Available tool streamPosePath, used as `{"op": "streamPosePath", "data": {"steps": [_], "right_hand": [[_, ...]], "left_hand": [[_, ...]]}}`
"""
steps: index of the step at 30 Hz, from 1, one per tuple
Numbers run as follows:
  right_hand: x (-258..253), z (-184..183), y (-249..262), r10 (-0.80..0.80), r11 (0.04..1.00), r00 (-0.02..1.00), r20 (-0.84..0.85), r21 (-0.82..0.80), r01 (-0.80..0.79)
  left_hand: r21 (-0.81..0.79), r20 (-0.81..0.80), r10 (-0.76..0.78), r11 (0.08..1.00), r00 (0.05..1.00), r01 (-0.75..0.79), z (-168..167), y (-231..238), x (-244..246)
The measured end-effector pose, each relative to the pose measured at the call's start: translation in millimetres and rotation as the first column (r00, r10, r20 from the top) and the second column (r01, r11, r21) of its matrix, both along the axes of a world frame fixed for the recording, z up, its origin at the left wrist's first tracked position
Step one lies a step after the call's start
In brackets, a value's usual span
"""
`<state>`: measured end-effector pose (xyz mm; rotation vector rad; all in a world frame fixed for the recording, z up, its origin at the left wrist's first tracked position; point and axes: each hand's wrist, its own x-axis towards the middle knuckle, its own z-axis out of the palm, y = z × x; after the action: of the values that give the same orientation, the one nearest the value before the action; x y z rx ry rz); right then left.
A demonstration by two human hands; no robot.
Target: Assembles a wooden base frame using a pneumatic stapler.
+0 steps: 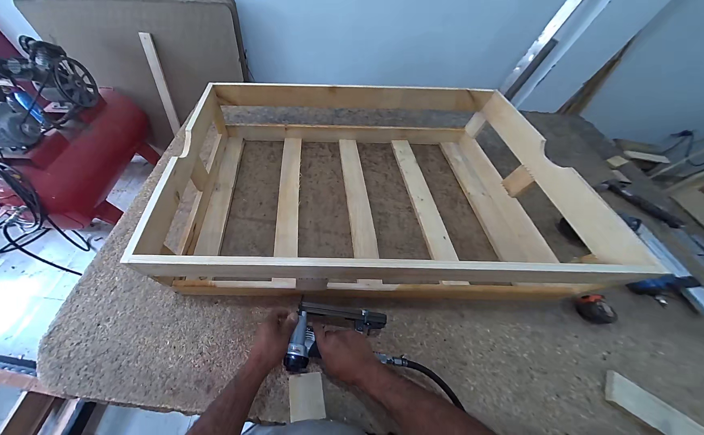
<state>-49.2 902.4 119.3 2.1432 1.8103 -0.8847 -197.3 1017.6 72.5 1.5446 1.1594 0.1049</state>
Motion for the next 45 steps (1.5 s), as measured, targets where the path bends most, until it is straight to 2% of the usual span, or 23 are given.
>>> {"op": "streamPosePath", "data": {"steps": [2,4,9,17,23,26,28,30,32,33,34,36,38,45], "right_hand": [[0,-1,3,0.001,1.000,1.000,-0.008,0.007,-0.001],[0,2,6,0.003,1.000,1.000,-0.009,0.011,-0.003],[1,4,12,0.014,0.999,1.000,0.000,0.050,-0.014],[7,-9,16,-0.002,1.000,1.000,-0.011,0.027,0.002],[9,-5,10,0.029,0.999,1.000,-0.011,0.039,-0.029],[9,-4,8,0.034,0.994,0.999,-0.010,0.100,-0.032],[8,-5,10,0.021,0.994,1.000,-0.004,0.107,-0.020],[8,-9,10,0.032,0.995,0.999,0.009,0.096,-0.033],[10,-12,10,0.042,0.994,0.999,0.022,0.098,-0.044],[10,-13,10,0.045,0.994,0.999,0.025,0.094,-0.047],[10,-12,10,0.046,0.995,0.999,0.022,0.093,-0.048],[10,-12,10,0.049,0.994,0.999,0.019,0.099,-0.050],[10,-11,11,0.041,0.995,0.999,0.022,0.090,-0.042],[11,-11,13,0.027,0.996,1.000,0.011,0.088,-0.028]], "left_hand": [[-0.202,0.149,0.069,0.979,0.986,-0.038,-7,-11,1],[-0.231,0.169,0.100,0.971,0.980,-0.060,-5,-14,4],[-0.181,0.132,0.097,0.981,0.987,-0.072,3,-7,8],[-0.141,0.032,0.075,0.988,0.997,-0.070,-4,-4,15],[-0.123,0.060,0.055,0.991,0.997,-0.047,-6,-10,11],[-0.033,0.021,0.007,0.999,1.000,-0.006,3,-4,7],[0.124,-0.077,-0.009,0.992,0.997,0.018,15,8,9],[0.356,-0.184,-0.051,0.927,0.982,0.115,13,24,12],[0.597,-0.271,-0.135,0.753,0.953,0.276,-9,44,15],[0.645,-0.319,-0.175,0.680,0.932,0.348,-16,53,18],[0.649,-0.378,-0.214,0.632,0.901,0.423,-19,62,22],[0.522,-0.524,-0.317,0.614,0.790,0.592,-14,76,32],[0.460,-0.587,-0.347,0.600,0.731,0.655,-14,84,36],[0.506,-0.568,-0.308,0.601,0.763,0.619,-15,82,37]]}}
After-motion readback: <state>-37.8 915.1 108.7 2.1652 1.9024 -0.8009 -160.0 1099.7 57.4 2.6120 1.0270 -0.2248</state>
